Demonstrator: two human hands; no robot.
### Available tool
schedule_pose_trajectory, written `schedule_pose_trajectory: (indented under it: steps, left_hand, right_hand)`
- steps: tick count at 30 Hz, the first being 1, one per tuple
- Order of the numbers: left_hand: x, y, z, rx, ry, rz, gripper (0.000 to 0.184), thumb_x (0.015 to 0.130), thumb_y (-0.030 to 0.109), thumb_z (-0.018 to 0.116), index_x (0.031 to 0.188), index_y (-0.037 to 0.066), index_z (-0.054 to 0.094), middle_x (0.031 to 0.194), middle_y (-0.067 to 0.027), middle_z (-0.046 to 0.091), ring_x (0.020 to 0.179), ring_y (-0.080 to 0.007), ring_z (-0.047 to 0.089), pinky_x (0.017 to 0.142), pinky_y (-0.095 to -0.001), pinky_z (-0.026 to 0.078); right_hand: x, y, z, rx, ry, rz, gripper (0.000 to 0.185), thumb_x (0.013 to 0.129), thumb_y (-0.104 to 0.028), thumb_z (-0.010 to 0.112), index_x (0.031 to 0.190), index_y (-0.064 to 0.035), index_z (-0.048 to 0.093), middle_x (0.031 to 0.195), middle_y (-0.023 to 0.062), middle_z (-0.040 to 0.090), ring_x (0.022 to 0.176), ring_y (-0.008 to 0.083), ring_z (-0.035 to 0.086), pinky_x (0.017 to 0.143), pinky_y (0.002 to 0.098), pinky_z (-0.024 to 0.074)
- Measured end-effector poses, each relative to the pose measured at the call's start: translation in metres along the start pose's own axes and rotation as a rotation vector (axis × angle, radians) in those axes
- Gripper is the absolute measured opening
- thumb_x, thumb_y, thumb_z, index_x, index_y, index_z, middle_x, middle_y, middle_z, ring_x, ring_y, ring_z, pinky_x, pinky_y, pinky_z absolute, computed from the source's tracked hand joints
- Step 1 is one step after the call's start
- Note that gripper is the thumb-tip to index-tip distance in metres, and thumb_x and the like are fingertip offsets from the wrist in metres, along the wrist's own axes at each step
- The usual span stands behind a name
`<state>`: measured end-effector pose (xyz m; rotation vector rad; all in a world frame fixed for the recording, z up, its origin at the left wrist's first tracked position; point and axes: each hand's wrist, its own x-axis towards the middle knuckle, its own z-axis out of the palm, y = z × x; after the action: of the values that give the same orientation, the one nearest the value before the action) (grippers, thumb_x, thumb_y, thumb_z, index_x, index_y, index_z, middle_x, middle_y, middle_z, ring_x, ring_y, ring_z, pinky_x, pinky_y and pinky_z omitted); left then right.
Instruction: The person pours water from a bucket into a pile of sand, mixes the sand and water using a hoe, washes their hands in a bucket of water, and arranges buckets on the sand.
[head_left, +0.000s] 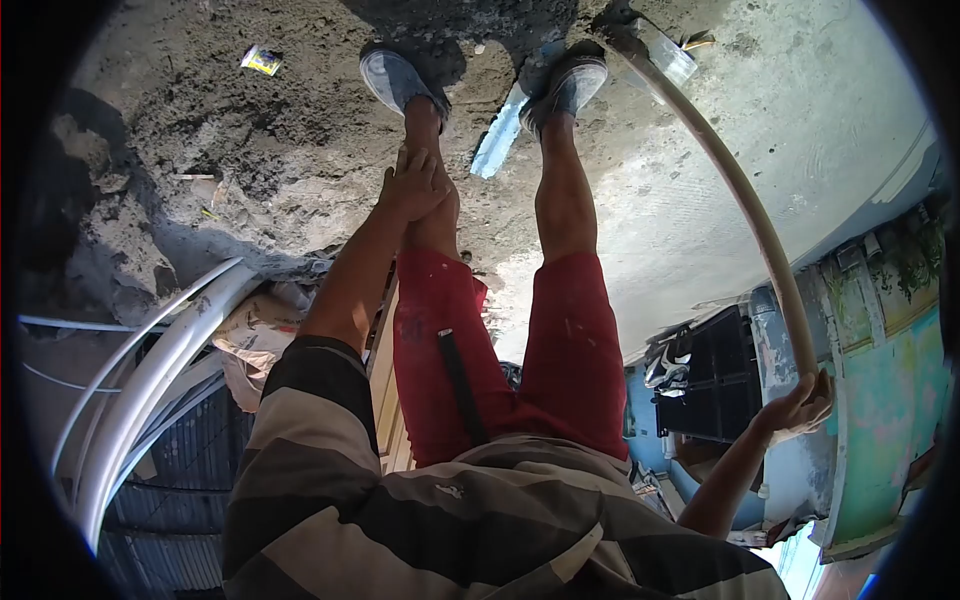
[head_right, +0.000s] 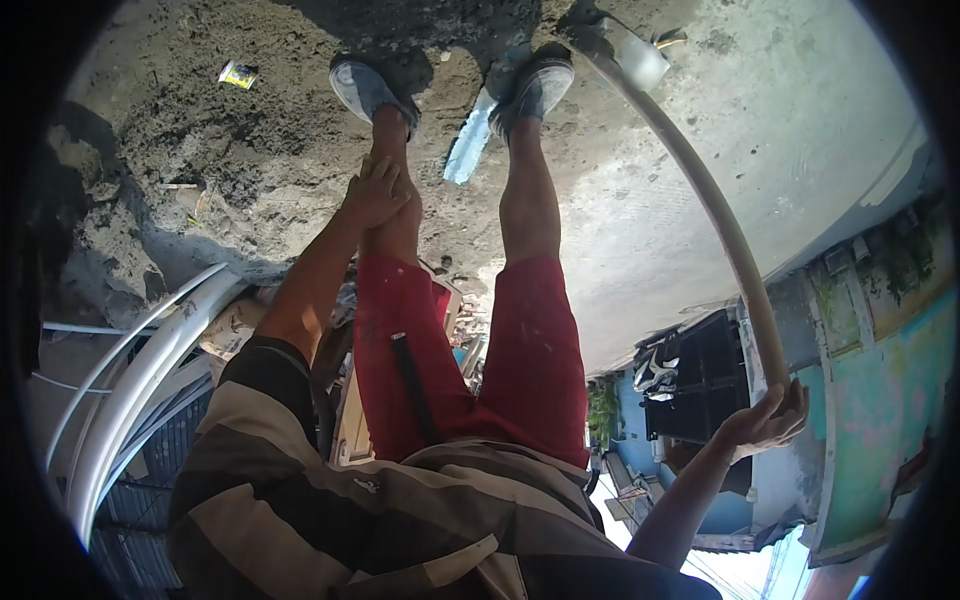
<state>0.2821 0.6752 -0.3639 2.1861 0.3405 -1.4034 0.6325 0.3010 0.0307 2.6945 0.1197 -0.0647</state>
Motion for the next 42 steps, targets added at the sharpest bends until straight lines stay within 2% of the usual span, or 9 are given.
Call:
schedule_pose_trajectory:
  steps: [4, 6, 10, 12, 21, 28, 31, 35, 42]
  left_hand:
    - [0.016, 0.009, -0.013, 0.04, -0.057, 0.139, 0.058, 0.087, 0.047, 0.05, 0.127, 0.004, 0.051, 0.13, -0.0201, 0.051, 0.13, -0.0377, 0.04, 0.103, -0.048, 0.036]
    - [0.022, 0.021, -0.023, -1.151, -0.33, -0.088, 0.052, 0.085, 0.039, 0.058, 0.123, 0.003, 0.054, 0.114, -0.0182, 0.062, 0.109, -0.0322, 0.059, 0.091, -0.043, 0.046]
    - [0.031, 0.04, -0.013, -0.145, 0.397, 0.083, 0.046, 0.085, 0.032, 0.062, 0.119, 0.002, 0.056, 0.104, -0.0146, 0.065, 0.086, -0.0224, 0.065, 0.077, -0.0351, 0.051]
    - [0.039, 0.054, -0.006, -0.716, -0.223, -0.048, 0.045, 0.087, 0.033, 0.061, 0.12, 0.002, 0.056, 0.098, -0.0114, 0.065, 0.077, -0.0164, 0.066, 0.068, -0.0292, 0.051]
    - [0.015, 0.251, -0.066, -1.479, -0.386, 0.273, 0.039, 0.093, 0.031, 0.051, 0.12, 0.001, 0.054, 0.101, -0.0056, 0.06, 0.087, -0.013, 0.056, 0.078, -0.0274, 0.046]
    - [-0.082, 0.419, -0.119, -2.406, -1.165, 0.259, 0.075, 0.083, 0.061, 0.058, 0.135, 0.012, 0.035, 0.118, -0.0114, 0.054, 0.101, -0.0225, 0.054, 0.097, -0.0403, 0.039]
    - [-0.113, 0.444, -0.169, -2.66, -0.78, -0.272, 0.038, 0.086, 0.041, 0.064, 0.107, 0.013, 0.051, 0.094, -0.0051, 0.057, 0.086, -0.0163, 0.057, 0.082, -0.0328, 0.048]
    - [-0.113, 0.416, -0.17, -2.508, -0.85, -0.232, 0.014, 0.086, 0.019, 0.061, 0.089, 0.015, 0.048, 0.074, 0.0036, 0.05, 0.063, -0.0056, 0.049, 0.06, -0.0258, 0.047]
    - [-0.176, 0.33, -0.191, -1.94, -0.863, -0.137, 0.015, 0.085, 0.015, 0.062, 0.09, 0.01, 0.049, 0.075, -0.0007, 0.052, 0.062, -0.0103, 0.054, 0.056, -0.0281, 0.049]
  right_hand:
    - [-0.001, -0.004, 0.001, -0.026, -0.001, 0.019, 0.043, 0.086, -0.039, 0.053, 0.107, -0.003, 0.065, 0.113, 0.0159, 0.06, 0.11, 0.0311, 0.054, 0.096, 0.0482, 0.0389]
    - [-0.002, 0.003, 0.007, -0.027, 0.01, 0.034, 0.044, 0.087, -0.041, 0.052, 0.107, -0.0041, 0.066, 0.113, 0.0148, 0.062, 0.109, 0.0301, 0.055, 0.096, 0.0469, 0.0409]
    - [-0.005, 0.004, 0.006, -0.052, 0.004, 0.046, 0.044, 0.087, -0.043, 0.052, 0.105, -0.0059, 0.067, 0.113, 0.0142, 0.063, 0.109, 0.0295, 0.056, 0.096, 0.0456, 0.0427]
    - [-0.006, 0.009, 0.009, -0.026, 0.01, 0.04, 0.044, 0.087, -0.042, 0.053, 0.106, -0.0059, 0.066, 0.114, 0.0144, 0.062, 0.109, 0.0296, 0.056, 0.096, 0.0461, 0.0425]
    - [-0.019, 0.014, -0.014, 0.12, -0.155, -0.001, 0.033, 0.087, -0.02, 0.06, 0.114, -0.0012, 0.058, 0.118, 0.0149, 0.057, 0.108, 0.0289, 0.057, 0.086, 0.0379, 0.0509]
    - [-0.049, -0.013, -0.065, 0.791, -0.388, -0.01, 0.024, 0.087, -0.012, 0.051, 0.103, 0.0058, 0.05, 0.116, 0.0222, 0.052, 0.105, 0.032, 0.056, 0.084, 0.0369, 0.0494]
    - [-0.058, -0.007, -0.076, 0.779, -0.47, -0.223, 0.033, 0.091, -0.027, 0.048, 0.102, 0.0043, 0.052, 0.114, 0.0232, 0.053, 0.103, 0.0313, 0.057, 0.083, 0.0376, 0.0482]
    - [-0.039, 0.017, -0.049, 1.317, -0.66, 0.094, 0.041, 0.095, -0.04, 0.044, 0.097, 0.0006, 0.053, 0.086, 0.0145, 0.064, 0.077, 0.0219, 0.063, 0.072, 0.0323, 0.05]
    - [0.003, -0.101, 0.137, 1.519, -1.355, 0.55, 0.066, 0.088, -0.052, 0.054, 0.133, -0.0044, 0.042, 0.126, 0.0194, 0.051, 0.103, 0.0279, 0.057, 0.087, 0.0414, 0.0451]
